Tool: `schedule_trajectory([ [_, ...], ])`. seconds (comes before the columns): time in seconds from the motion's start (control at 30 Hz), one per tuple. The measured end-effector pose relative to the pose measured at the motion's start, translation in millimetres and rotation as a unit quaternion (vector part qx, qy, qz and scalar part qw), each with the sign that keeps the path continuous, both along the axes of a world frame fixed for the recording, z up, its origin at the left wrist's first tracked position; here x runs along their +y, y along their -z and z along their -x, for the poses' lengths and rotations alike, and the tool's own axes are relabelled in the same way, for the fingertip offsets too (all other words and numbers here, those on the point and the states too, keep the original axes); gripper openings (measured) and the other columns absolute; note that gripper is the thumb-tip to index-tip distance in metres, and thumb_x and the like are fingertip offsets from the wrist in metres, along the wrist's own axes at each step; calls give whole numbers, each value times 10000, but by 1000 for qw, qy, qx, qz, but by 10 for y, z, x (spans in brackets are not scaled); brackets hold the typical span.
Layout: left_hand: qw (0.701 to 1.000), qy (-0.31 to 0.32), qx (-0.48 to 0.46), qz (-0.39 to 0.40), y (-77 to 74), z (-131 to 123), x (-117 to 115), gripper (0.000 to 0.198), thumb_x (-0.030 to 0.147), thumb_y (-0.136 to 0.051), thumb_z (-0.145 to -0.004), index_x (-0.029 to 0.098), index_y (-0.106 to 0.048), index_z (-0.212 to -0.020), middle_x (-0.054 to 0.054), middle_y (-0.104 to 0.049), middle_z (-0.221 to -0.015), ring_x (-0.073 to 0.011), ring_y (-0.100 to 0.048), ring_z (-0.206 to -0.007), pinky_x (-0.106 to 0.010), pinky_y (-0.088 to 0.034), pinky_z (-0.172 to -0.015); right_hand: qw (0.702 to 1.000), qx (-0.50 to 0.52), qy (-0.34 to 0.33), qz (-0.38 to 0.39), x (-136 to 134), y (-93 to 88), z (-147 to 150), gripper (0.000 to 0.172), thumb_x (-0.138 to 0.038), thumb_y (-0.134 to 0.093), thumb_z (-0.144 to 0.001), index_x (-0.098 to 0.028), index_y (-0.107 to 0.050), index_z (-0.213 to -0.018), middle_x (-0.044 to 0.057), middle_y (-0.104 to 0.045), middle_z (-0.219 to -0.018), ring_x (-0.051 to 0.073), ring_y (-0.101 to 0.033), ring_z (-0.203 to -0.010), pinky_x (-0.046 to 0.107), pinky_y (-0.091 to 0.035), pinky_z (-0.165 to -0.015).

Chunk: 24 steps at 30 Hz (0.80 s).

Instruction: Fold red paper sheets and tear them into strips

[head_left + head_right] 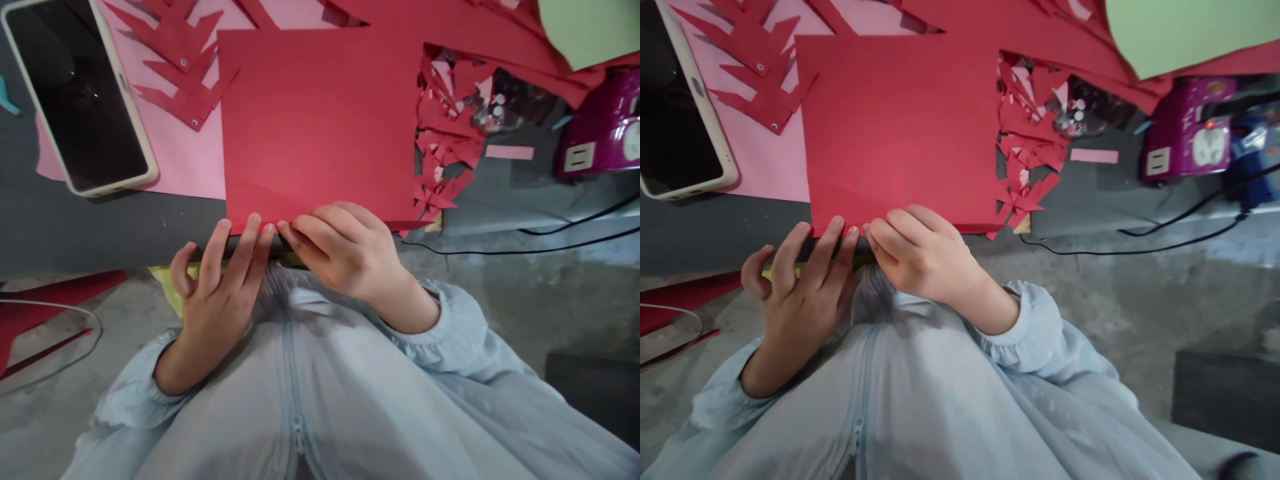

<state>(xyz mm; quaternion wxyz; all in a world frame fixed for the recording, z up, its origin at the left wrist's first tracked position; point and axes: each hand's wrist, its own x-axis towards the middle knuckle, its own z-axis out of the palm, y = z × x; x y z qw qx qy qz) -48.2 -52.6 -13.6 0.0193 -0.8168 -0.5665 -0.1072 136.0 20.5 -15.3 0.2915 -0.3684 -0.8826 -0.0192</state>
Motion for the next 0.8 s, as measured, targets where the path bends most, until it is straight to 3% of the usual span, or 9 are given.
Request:
schedule_trajectory([
  [0.2,1000,-12,-19,-18,1,84,0,622,207,-540,-941,334,-325,-1511,25,-586,-1398,-277,-544,-1267,-469,-258,-1066,1000,-2,-11,-21,14,-11,6,84,-128,-626,-870,-183,-624,-806,-23,-585,-672,110,-517,-632,239,-460,-612],
  [0.43,999,14,3,-43,20,148,-3,651,224,-597,-905,246,-351,-1508,7,-617,-1366,-251,-567,-1186,-431,-291,-1059,999,14,-25,-23,34,21,-1,144,-141,-648,-862,-193,-586,-743,-28,-578,-642,110,-506,-605,251,-443,-574],
  [0.6,1000,9,-7,-29,30,153,-6,636,221,-565,-925,278,-335,-1515,7,-628,-1358,-238,-568,-1161,-432,-294,-1062,1000,20,1,16,7,21,7,208,-171,-633,-880,-201,-545,-693,-40,-529,-571,109,-472,-557,257,-426,-559],
  [0.8,1000,3,-28,0,34,180,-10,618,219,-562,-924,270,-360,-1506,-12,-625,-1366,-245,-549,-1188,-435,-258,-1103,1000,-14,-16,-11,14,2,38,256,-196,-626,-898,-208,-518,-666,-46,-521,-590,106,-457,-576,269,-389,-552],
])
